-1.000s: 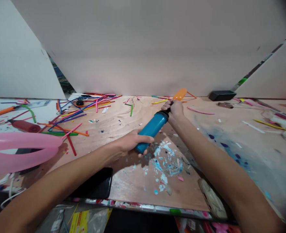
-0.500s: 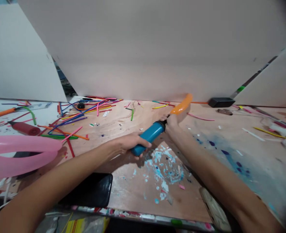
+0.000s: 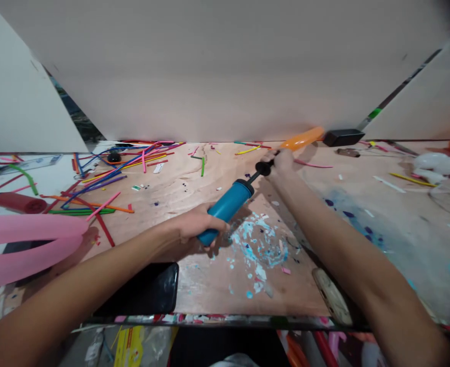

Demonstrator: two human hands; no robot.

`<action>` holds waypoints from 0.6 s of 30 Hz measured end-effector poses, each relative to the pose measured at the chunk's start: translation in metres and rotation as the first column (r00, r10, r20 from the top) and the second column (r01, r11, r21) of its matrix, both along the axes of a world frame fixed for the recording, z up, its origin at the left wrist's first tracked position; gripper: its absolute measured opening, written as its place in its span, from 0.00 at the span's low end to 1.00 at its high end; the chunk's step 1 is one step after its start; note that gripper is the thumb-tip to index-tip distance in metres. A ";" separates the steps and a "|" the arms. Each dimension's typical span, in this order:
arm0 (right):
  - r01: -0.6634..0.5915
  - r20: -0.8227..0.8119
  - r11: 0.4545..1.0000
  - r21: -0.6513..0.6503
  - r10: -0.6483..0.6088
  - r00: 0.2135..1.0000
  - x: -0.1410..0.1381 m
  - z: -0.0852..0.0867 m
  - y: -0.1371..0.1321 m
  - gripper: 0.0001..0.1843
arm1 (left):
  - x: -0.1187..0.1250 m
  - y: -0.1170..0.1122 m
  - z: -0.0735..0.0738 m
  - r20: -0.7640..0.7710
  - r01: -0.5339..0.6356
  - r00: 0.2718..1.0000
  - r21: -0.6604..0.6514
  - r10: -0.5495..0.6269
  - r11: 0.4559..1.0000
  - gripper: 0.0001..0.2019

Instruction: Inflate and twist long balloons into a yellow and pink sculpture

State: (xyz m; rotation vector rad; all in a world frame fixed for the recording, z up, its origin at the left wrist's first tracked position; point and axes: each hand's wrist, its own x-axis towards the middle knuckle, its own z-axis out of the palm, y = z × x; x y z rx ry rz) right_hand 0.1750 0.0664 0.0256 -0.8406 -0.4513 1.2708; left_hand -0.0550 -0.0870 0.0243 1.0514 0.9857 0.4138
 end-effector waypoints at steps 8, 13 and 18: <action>0.028 -0.084 0.995 -0.099 -0.036 0.996 -0.049 0.001 -0.030 0.15 | 0.022 0.001 -0.007 0.115 -0.001 0.993 -0.019 0.003 1.000 0.19; 0.057 -0.132 0.988 -0.145 -0.077 0.988 0.011 0.009 -0.009 0.17 | 0.014 -0.023 0.000 0.059 0.098 0.994 -0.053 -0.094 0.994 0.18; 0.075 -0.189 0.996 -0.039 -0.081 0.979 0.015 0.020 -0.010 0.16 | 0.001 -0.023 -0.002 0.107 0.103 0.990 -0.135 -0.088 0.986 0.17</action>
